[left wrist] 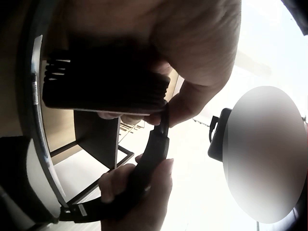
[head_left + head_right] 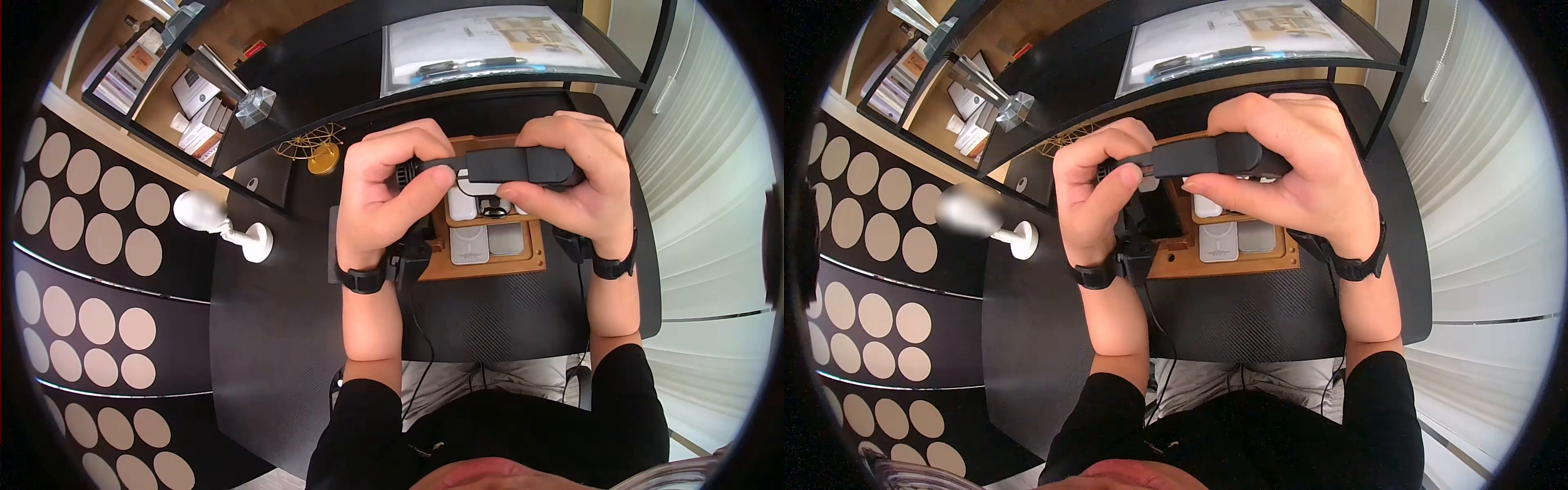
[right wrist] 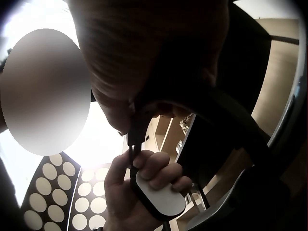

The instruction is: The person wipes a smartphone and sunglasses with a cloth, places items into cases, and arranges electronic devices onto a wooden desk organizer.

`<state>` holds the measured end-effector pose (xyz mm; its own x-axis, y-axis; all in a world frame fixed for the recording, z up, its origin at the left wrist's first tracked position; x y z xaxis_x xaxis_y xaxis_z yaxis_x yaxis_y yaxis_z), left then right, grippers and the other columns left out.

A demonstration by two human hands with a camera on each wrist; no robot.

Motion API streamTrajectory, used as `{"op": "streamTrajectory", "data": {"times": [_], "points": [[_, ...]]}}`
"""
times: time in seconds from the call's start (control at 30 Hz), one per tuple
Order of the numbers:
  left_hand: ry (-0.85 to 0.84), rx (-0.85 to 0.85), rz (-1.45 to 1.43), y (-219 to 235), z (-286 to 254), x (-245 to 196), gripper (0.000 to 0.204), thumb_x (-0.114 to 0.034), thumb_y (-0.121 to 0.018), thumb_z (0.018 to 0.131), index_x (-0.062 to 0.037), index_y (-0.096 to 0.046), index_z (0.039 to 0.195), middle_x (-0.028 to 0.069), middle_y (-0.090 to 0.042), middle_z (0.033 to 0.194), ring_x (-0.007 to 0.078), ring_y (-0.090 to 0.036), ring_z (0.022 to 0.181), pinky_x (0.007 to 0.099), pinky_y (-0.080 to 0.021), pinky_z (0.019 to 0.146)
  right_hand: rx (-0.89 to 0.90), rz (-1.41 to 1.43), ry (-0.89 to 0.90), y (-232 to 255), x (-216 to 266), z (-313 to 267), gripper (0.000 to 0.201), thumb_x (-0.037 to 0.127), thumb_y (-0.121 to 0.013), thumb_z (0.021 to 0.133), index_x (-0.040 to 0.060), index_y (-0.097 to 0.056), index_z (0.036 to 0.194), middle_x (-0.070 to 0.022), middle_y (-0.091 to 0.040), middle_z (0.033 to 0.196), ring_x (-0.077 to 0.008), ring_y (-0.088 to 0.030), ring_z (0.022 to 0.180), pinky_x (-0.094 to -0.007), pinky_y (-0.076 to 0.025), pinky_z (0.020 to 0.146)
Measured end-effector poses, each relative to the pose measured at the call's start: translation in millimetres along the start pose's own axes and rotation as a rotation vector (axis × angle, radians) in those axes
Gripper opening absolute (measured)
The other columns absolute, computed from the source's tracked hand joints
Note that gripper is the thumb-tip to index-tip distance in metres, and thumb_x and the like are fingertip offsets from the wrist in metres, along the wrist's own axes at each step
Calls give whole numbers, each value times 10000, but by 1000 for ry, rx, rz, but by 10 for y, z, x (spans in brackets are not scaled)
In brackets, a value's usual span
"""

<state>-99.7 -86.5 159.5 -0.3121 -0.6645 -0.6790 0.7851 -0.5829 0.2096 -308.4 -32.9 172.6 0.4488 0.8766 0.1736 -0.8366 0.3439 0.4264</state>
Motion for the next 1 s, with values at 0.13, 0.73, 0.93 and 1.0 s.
{"op": "streamTrajectory", "data": {"times": [0.13, 0.73, 0.93, 1.0], "points": [[39, -44, -11, -12, -9, 18, 85, -33, -686, 852, 40, -644, 837, 82, -633, 787, 148, -555, 716, 270, -407, 642, -3, -35, 1, 12, 1, 8, 407, 174, -921, 664, 22, -657, 935, -94, -659, 750, -251, -619, 607, -311, -461, 552], [231, -174, 215, -52, -18, 13, 321, -14, -825, 747, -7, -629, 1000, 2, -638, 846, 59, -576, 726, 219, -469, 674, -133, 147, -188, 90, -84, -66, 333, 169, -887, 773, 42, -668, 990, -39, -703, 791, -92, -688, 704, -214, -508, 603], [-54, -255, 615, 4, 30, -24, 259, 20, -786, 728, -19, -627, 929, 27, -622, 812, 101, -573, 714, 234, -474, 675, -88, 333, -347, -5, -130, -102, 306, 172, -866, 810, 52, -654, 995, 22, -655, 750, -32, -604, 666, -192, -455, 580], [-99, -265, 653, 34, 21, -41, 259, 28, -780, 713, -13, -613, 907, 46, -595, 763, 124, -553, 658, 235, -466, 640, -95, 354, -378, -32, -123, -104, 309, 175, -867, 811, 53, -654, 998, 31, -643, 743, -27, -583, 656, -190, -446, 577]]}}
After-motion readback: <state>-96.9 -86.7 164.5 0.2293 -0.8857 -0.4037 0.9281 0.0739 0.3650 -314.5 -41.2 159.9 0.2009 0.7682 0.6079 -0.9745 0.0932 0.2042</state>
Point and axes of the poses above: each hand's wrist, its own z-axis towards the middle knuckle, its own y-axis out of the back of the hand, x = y × z, the point moved 3 cm from there along z, towards the middle knuckle
